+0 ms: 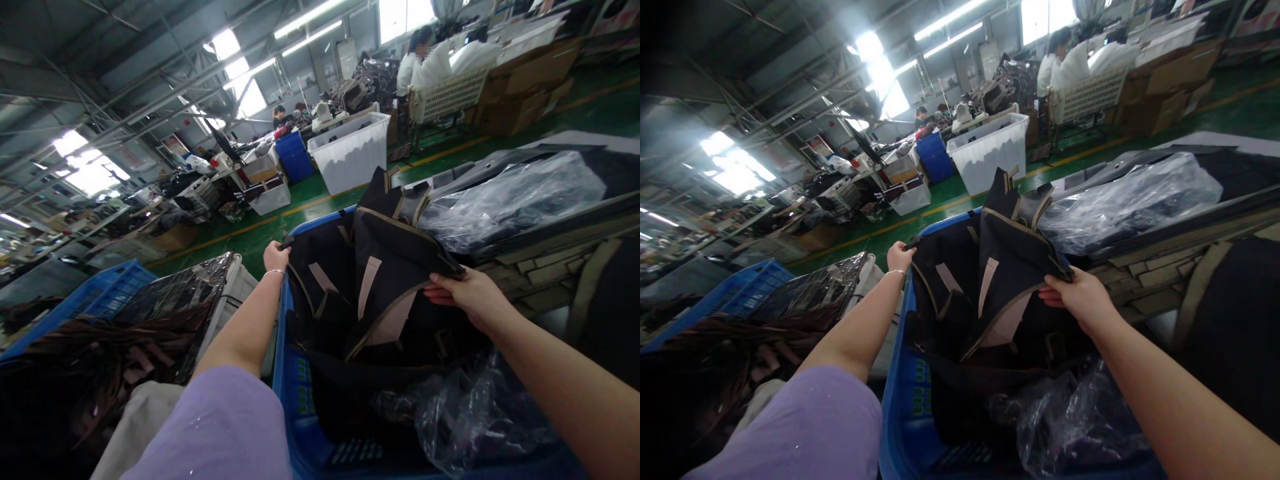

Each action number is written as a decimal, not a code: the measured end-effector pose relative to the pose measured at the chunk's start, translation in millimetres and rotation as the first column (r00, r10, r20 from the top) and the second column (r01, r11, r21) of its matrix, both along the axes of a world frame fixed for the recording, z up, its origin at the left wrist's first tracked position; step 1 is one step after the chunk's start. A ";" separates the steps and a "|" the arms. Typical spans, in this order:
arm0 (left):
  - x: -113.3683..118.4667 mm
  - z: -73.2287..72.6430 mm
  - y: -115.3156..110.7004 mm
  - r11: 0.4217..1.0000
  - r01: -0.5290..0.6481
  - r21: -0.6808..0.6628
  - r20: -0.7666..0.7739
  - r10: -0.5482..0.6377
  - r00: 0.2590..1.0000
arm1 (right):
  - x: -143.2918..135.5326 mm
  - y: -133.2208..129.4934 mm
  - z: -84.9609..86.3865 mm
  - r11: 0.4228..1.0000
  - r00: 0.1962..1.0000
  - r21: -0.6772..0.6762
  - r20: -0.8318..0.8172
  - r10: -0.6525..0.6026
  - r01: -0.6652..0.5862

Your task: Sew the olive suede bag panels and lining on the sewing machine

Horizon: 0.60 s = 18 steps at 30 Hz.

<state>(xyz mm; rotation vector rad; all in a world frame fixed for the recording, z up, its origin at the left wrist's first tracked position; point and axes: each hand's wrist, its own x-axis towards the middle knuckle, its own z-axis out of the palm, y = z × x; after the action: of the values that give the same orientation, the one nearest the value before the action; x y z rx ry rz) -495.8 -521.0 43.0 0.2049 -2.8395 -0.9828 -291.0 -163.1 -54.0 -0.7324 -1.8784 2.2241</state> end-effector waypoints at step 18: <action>62.8 -54.6 279.8 0.710 0.629 0.318 -0.313 -0.547 0.776 | 4.8 -0.3 14.7 0.998 0.995 0.069 0.103 0.003 -0.010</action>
<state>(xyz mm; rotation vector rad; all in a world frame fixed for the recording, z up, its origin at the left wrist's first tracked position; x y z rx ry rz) -432.9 -241.1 -11.6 -0.7901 -2.5002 -1.6050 -286.2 -163.4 -39.3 -0.8456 -1.9973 2.1511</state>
